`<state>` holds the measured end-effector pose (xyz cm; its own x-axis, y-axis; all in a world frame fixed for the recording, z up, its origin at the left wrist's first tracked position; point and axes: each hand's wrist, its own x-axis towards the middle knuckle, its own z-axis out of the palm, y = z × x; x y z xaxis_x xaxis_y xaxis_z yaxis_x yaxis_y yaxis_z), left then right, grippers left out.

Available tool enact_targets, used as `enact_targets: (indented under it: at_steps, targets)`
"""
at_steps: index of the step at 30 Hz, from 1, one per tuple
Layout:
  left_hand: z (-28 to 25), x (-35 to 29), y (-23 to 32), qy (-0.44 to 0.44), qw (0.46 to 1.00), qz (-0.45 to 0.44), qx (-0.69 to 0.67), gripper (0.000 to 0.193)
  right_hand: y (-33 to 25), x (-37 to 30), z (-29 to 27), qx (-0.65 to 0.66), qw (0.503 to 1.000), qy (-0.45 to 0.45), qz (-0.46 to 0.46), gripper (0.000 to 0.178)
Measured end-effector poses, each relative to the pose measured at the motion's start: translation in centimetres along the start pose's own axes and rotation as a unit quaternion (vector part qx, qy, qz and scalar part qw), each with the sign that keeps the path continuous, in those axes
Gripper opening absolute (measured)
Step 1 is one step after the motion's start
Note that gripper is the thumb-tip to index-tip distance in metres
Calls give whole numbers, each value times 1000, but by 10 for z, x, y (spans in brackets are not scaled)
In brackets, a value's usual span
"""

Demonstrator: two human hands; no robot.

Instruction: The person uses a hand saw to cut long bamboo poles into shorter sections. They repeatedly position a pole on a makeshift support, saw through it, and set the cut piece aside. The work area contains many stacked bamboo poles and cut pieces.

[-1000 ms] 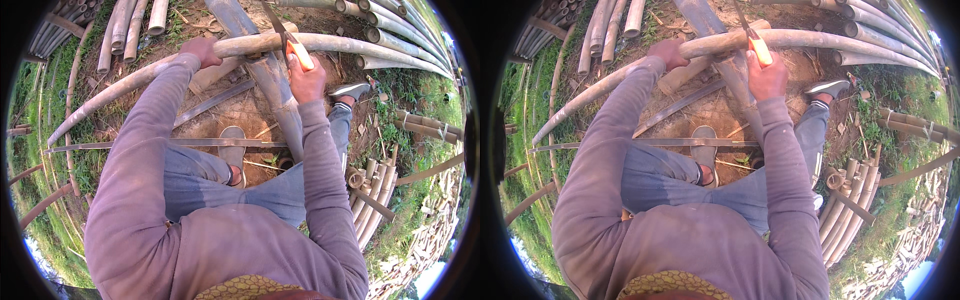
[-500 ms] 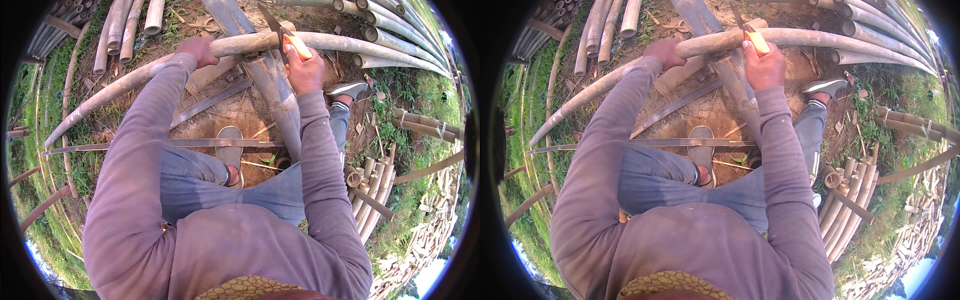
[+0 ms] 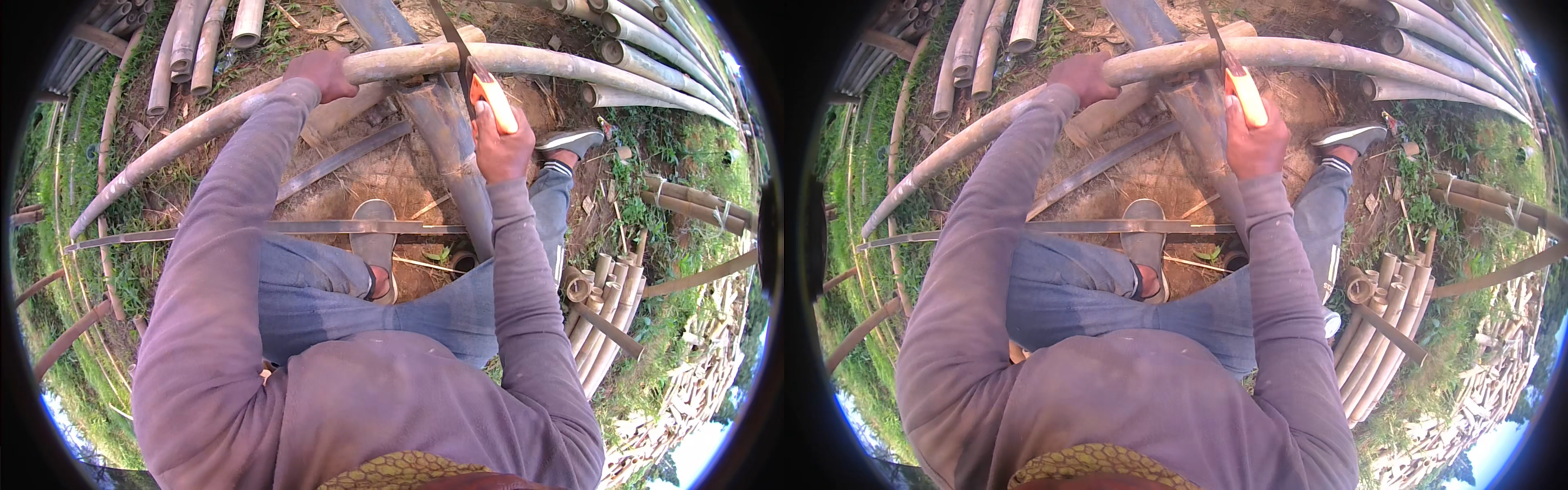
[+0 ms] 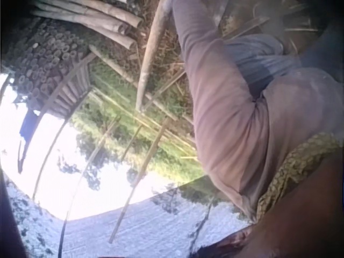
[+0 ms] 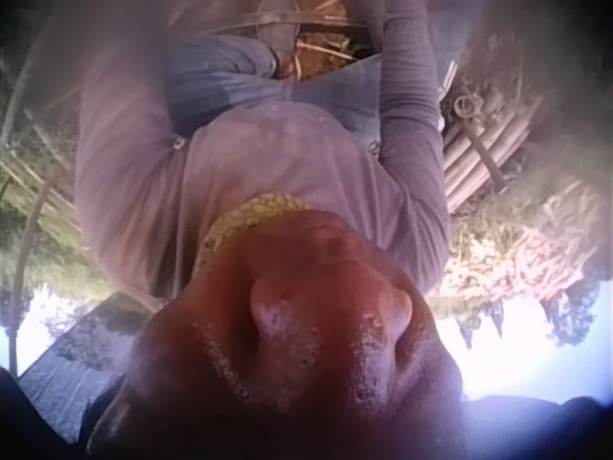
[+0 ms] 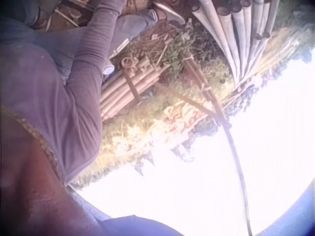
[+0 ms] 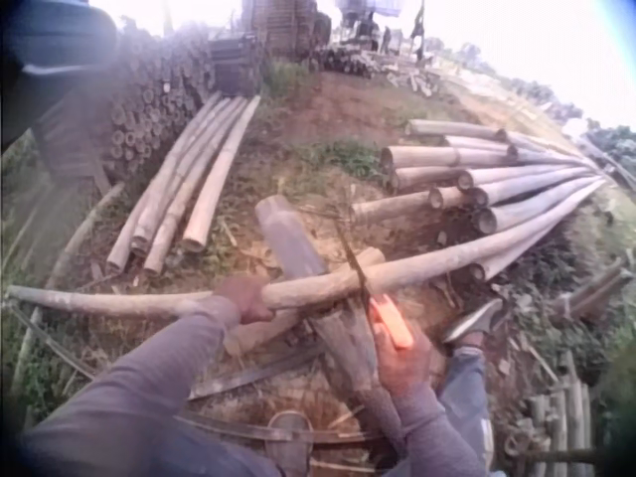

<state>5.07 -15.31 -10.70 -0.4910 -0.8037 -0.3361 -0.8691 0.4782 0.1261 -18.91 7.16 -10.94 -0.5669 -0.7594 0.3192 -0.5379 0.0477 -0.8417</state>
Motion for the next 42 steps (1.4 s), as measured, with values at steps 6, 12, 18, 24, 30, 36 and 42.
enact_targets:
  at_steps: [6,12,18,24,30,36,42]
  targets:
    - [-15,-5,-4,0,1000,-15,2,67,-12,-62,-19,44,998,6,38,21]
    - [-1,-5,-9,-9,1000,-20,-1,66,-32,-183,-87,-6,999,11,33,19]
    - [-9,-4,7,9,1000,-10,2,67,-3,45,22,-5,999,2,49,35]
    - [-8,-5,-8,6,1000,-10,-2,66,-13,-70,-22,63,996,-1,60,23]
    - [1,-3,-7,-2,1000,-15,9,63,-23,-183,-88,-4,996,1,86,21]
    - [-3,7,0,1,1000,4,12,76,-16,37,17,34,997,-13,65,31]
    - [3,3,-13,11,1000,-6,7,72,-34,-104,-53,-2,997,-20,73,23]
